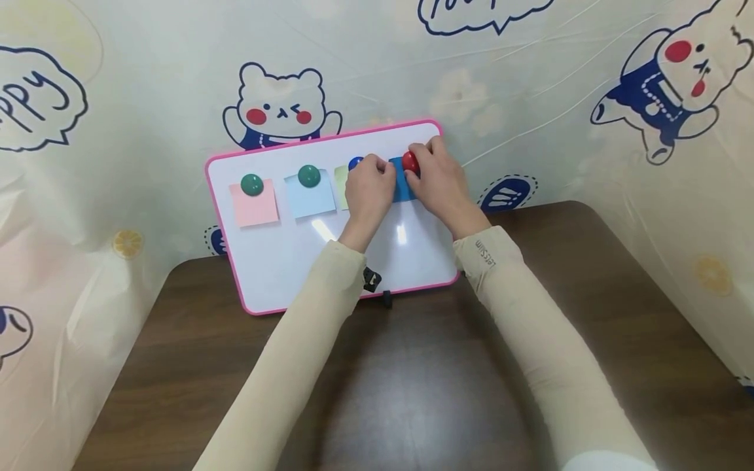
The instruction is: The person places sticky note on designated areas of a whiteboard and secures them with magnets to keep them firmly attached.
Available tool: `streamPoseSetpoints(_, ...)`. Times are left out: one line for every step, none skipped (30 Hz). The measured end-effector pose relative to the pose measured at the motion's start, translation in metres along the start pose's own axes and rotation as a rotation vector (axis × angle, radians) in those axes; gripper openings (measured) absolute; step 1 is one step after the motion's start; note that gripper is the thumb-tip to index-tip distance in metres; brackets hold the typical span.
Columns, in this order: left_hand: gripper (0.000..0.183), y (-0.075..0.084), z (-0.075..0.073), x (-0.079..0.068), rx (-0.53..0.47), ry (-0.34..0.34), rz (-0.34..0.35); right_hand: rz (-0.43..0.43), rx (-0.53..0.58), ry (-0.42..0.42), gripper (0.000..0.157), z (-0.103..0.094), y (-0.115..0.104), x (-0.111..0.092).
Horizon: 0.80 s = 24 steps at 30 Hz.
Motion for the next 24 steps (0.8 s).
streamPoseSetpoints(0.026, -0.001, 0.0, 0.0, -0.008, 0.005, -0.003, -0.005, -0.004, 0.001, 0.047, 0.0, 0.0, 0.0)
streamPoseSetpoints(0.025, -0.001, 0.0, -0.001, -0.015, 0.009, -0.005, -0.009, -0.009, 0.001, 0.047, 0.001, -0.001, 0.0)
streamPoseSetpoints(0.025, -0.001, 0.0, -0.001, -0.019, 0.012, -0.006, -0.01, -0.011, -0.003, 0.047, 0.001, -0.001, 0.001)
streamPoseSetpoints(0.025, -0.002, 0.0, -0.001, -0.021, 0.015, -0.006, -0.013, -0.015, -0.004, 0.046, 0.002, -0.001, 0.001)
streamPoseSetpoints(0.025, -0.001, -0.001, -0.001, -0.017, 0.022, 0.003, -0.013, -0.018, -0.006, 0.046, 0.002, -0.001, 0.001)
streamPoseSetpoints(0.025, 0.0, -0.001, -0.001, -0.008, 0.023, 0.012, -0.013, -0.022, -0.01, 0.046, 0.003, -0.001, 0.001)
streamPoseSetpoints(0.025, 0.001, -0.001, -0.001, 0.008, 0.019, 0.023, -0.014, -0.025, -0.011, 0.046, 0.003, -0.001, 0.002)
streamPoseSetpoints(0.025, 0.002, 0.0, 0.0, 0.026, 0.014, 0.033, -0.013, -0.028, -0.011, 0.046, 0.003, -0.001, 0.002)
streamPoseSetpoints(0.025, 0.003, 0.0, 0.0, 0.044, 0.01, 0.044, -0.013, -0.031, -0.012, 0.046, 0.003, 0.0, 0.002)
streamPoseSetpoints(0.026, 0.005, 0.0, 0.001, 0.062, 0.007, 0.054, -0.015, -0.035, -0.01, 0.046, 0.003, -0.001, 0.002)
streamPoseSetpoints(0.026, 0.006, 0.001, 0.001, 0.079, 0.005, 0.063, -0.017, -0.038, -0.008, 0.046, 0.003, 0.0, 0.002)
streamPoseSetpoints(0.027, 0.006, 0.001, 0.002, 0.094, 0.003, 0.067, -0.018, -0.04, -0.009, 0.046, 0.003, 0.0, 0.002)
streamPoseSetpoints(0.027, 0.006, 0.001, 0.002, 0.103, 0.002, 0.069, -0.021, -0.042, -0.006, 0.046, 0.003, 0.0, 0.002)
streamPoseSetpoints(0.027, 0.006, 0.001, 0.002, 0.104, 0.004, 0.071, -0.024, -0.042, -0.004, 0.046, 0.003, 0.0, 0.002)
streamPoseSetpoints(0.026, 0.007, 0.001, 0.002, 0.105, 0.007, 0.073, -0.026, -0.042, -0.003, 0.046, 0.004, -0.001, 0.002)
streamPoseSetpoints(0.026, 0.007, 0.0, 0.002, 0.108, 0.009, 0.075, -0.029, -0.043, 0.0, 0.046, 0.003, -0.001, 0.002)
streamPoseSetpoints(0.026, 0.007, 0.0, 0.002, 0.11, 0.009, 0.079, -0.031, -0.043, 0.002, 0.045, 0.003, -0.001, 0.003)
streamPoseSetpoints(0.026, 0.008, 0.0, 0.003, 0.117, 0.01, 0.085, -0.033, -0.043, 0.004, 0.045, 0.003, -0.002, 0.003)
streamPoseSetpoints(0.026, 0.008, 0.0, 0.003, 0.122, 0.009, 0.09, -0.035, -0.044, 0.006, 0.045, 0.002, -0.002, 0.003)
streamPoseSetpoints(0.026, 0.009, 0.0, 0.003, 0.126, 0.007, 0.094, -0.033, -0.044, 0.005, 0.045, 0.002, -0.002, 0.003)
streamPoseSetpoints(0.026, 0.009, 0.001, 0.003, 0.13, 0.005, 0.096, -0.033, -0.045, 0.005, 0.044, 0.002, -0.002, 0.003)
streamPoseSetpoints(0.027, 0.01, 0.001, 0.002, 0.134, 0.004, 0.098, -0.032, -0.046, 0.003, 0.044, 0.002, -0.002, 0.003)
streamPoseSetpoints(0.027, 0.01, 0.001, 0.002, 0.137, 0.002, 0.1, -0.031, -0.046, 0.001, 0.044, 0.002, -0.002, 0.003)
streamPoseSetpoints(0.027, 0.01, 0.001, 0.002, 0.139, 0.002, 0.1, -0.03, -0.048, -0.003, 0.044, 0.002, -0.002, 0.003)
Point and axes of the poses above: each hand's wrist, its own x-axis towards the middle knuckle, its own z-axis out of the palm, y = z × x, the point moved 10 cm from there along x, towards the middle knuckle, and after that the axes turned 7 degrees about y, right-handed, at the moved point
